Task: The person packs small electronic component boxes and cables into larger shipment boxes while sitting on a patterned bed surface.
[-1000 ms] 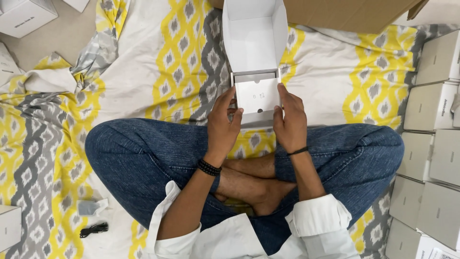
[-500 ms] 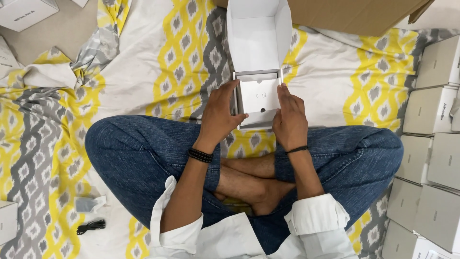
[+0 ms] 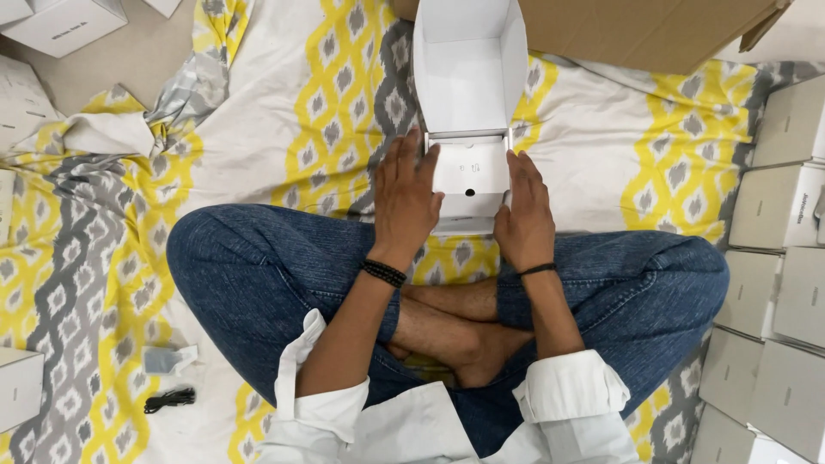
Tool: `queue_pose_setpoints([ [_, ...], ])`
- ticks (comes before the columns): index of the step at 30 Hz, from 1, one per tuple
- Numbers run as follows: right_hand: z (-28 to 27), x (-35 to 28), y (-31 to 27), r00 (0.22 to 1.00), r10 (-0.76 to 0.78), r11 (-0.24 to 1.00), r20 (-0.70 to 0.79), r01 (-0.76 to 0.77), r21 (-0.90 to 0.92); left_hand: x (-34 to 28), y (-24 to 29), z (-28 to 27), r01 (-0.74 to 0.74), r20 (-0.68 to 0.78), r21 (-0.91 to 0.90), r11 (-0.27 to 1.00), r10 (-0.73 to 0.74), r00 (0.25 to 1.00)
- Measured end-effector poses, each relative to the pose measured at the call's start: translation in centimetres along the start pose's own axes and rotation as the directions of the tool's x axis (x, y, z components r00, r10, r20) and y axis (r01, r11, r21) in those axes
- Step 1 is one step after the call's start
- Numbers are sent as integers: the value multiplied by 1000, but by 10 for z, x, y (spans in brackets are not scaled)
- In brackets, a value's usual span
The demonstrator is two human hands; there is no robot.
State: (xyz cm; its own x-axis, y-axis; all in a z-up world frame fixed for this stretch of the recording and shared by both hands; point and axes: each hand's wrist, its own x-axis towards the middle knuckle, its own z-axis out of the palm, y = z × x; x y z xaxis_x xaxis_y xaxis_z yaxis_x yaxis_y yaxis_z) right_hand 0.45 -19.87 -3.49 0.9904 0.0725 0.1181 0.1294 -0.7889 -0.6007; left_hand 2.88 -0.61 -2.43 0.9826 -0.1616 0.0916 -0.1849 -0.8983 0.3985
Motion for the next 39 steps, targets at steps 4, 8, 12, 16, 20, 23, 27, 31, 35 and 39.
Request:
queue_pose_setpoints([
  [4,4,1,7,1000,5,999,-2,-5,44,13,17,9,-30,17,63,998,29,999],
  [8,-4,2,6,1000,26,996,13,-27,85,17,11,40,-124,-37,260,958,138,990],
  [12,-10,23,6,988,145,965,49,-152,213,31,3,34,-107,-129,113,988,122,984],
  [16,-4,74,30,963,250,764,100,-260,590,67,-23,37,97,-183,-554,827,-234,955],
  [20,-8,135,35,914,242,396,326,-400,827,101,-37,10,341,275,-912,227,-279,920],
  [23,-13,140,36,898,210,330,386,-437,837,104,-39,2,342,313,-929,140,-193,930],
  [27,-35,108,25,931,171,313,322,-361,878,72,-32,-24,308,278,-945,105,-230,933],
  [31,-46,70,14,961,145,241,236,-266,934,35,-19,-48,272,250,-960,62,-241,938],
  [35,-44,42,16,959,160,216,236,-267,939,8,-10,-44,295,272,-954,56,-252,928],
  [39,-31,34,32,966,142,235,215,-244,941,-1,-9,-29,292,259,-951,100,-255,931],
])
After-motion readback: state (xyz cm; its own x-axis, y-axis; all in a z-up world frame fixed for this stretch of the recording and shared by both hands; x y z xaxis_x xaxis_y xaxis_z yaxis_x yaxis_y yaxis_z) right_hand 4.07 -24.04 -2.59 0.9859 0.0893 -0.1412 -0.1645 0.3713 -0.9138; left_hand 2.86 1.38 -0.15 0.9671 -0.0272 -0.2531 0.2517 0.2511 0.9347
